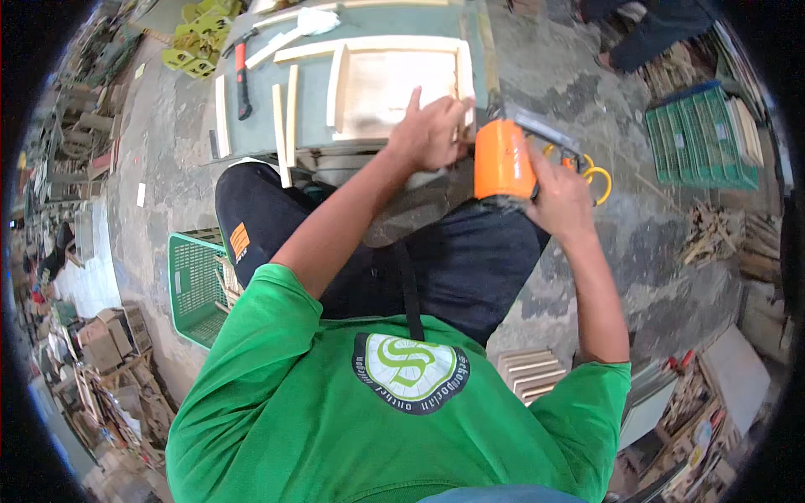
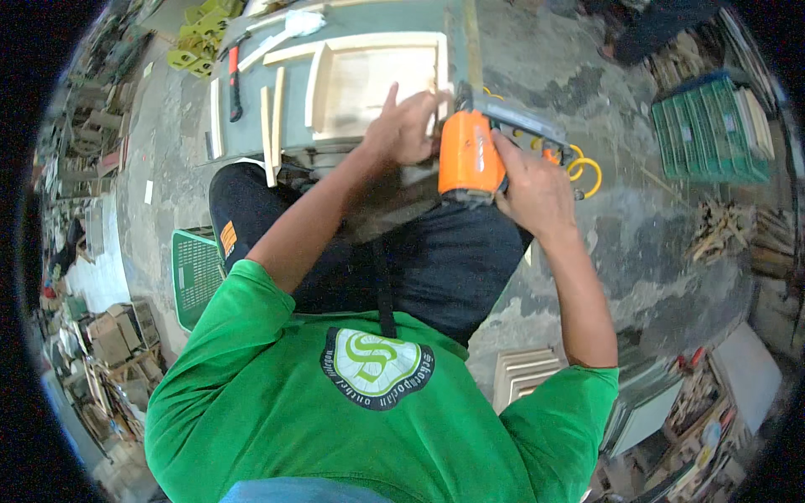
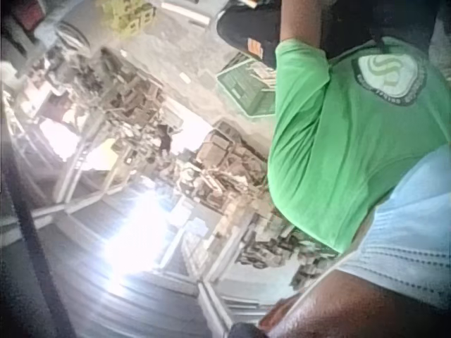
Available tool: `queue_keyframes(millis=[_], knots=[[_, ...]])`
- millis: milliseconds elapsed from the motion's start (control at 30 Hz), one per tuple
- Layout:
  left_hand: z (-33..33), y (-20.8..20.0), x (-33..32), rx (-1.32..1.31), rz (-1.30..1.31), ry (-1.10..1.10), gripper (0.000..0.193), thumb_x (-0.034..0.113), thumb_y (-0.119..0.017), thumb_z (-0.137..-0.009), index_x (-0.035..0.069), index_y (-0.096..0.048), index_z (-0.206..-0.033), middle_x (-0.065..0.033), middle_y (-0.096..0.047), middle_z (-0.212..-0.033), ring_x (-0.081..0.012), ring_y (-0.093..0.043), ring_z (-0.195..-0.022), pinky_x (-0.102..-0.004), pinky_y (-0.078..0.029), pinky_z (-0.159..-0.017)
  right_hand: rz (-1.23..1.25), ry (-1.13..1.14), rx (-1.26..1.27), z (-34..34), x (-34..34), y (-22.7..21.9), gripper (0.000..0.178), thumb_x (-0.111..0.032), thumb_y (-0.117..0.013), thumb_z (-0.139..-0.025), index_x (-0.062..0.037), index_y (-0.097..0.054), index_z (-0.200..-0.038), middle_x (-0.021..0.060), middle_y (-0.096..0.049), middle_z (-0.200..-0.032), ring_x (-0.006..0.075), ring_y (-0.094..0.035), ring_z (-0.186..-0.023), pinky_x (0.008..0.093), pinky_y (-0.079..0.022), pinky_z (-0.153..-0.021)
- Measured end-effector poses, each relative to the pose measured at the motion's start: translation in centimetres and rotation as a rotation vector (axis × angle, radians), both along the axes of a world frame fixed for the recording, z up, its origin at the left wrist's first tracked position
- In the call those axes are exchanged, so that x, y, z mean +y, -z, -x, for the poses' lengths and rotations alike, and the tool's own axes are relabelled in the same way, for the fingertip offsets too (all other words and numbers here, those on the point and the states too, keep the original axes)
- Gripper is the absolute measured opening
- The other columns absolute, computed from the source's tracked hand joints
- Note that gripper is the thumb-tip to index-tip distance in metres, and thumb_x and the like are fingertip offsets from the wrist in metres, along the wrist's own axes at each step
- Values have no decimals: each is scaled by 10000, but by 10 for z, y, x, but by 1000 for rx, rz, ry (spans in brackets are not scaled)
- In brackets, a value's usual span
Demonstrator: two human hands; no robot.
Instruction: Assembling a wooden box using wooden pieces and a pneumatic nail gun.
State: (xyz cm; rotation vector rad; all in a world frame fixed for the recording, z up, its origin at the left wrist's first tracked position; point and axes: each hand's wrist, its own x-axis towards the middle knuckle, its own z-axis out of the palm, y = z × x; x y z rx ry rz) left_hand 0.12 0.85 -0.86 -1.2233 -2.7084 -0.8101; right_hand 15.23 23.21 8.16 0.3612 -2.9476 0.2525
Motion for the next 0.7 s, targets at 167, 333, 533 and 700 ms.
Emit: queue_keyframes(millis=[167, 333, 533, 700], knots=[[-17, -16, -19, 346, -273, -32, 282, 266, -691, -840, 101, -682, -1068, -78, -662, -955, -243, -676, -1001, -595, -370, -1095, -101, 4, -30, 132, -20, -50, 738, -196, -749, -851, -188, -440, -1521, 157, -739, -1034, 388, -718, -915, 505, -586, -765], [-69, -33, -75, 27, -369, 1, 119, 110, -733, -831, 117, -677, -936, -39, -650, -798, -233, -650, -784, -433, -477, -911, -217, -127, 4, 282, -41, -12, 694, -251, -734, -870, -208, -438, -1496, 176, -733, -1004, 412, -707, -930, 520, -567, -767], [-83, -6, -157, -180, -282, -486, 199, 29, -748, -845, 51, -650, -1017, -89, -646, -937, -242, -681, -769, -375, -562, -730, -213, -181, -158, 349, -95, 40, 662, -391, -700, -959, -170, -380, -1495, 193, -724, -1082, 435, -690, -1027, 534, -555, -825], [-58, 11, -157, -363, -457, -669, 404, 72, -763, -871, 74, -574, -1228, -128, -586, -1282, -240, -722, -716, -381, -592, -673, -199, -153, -149, 362, -98, 58, 686, -405, -688, -965, -134, -371, -1510, 192, -717, -1115, 433, -693, -1013, 531, -552, -842]])
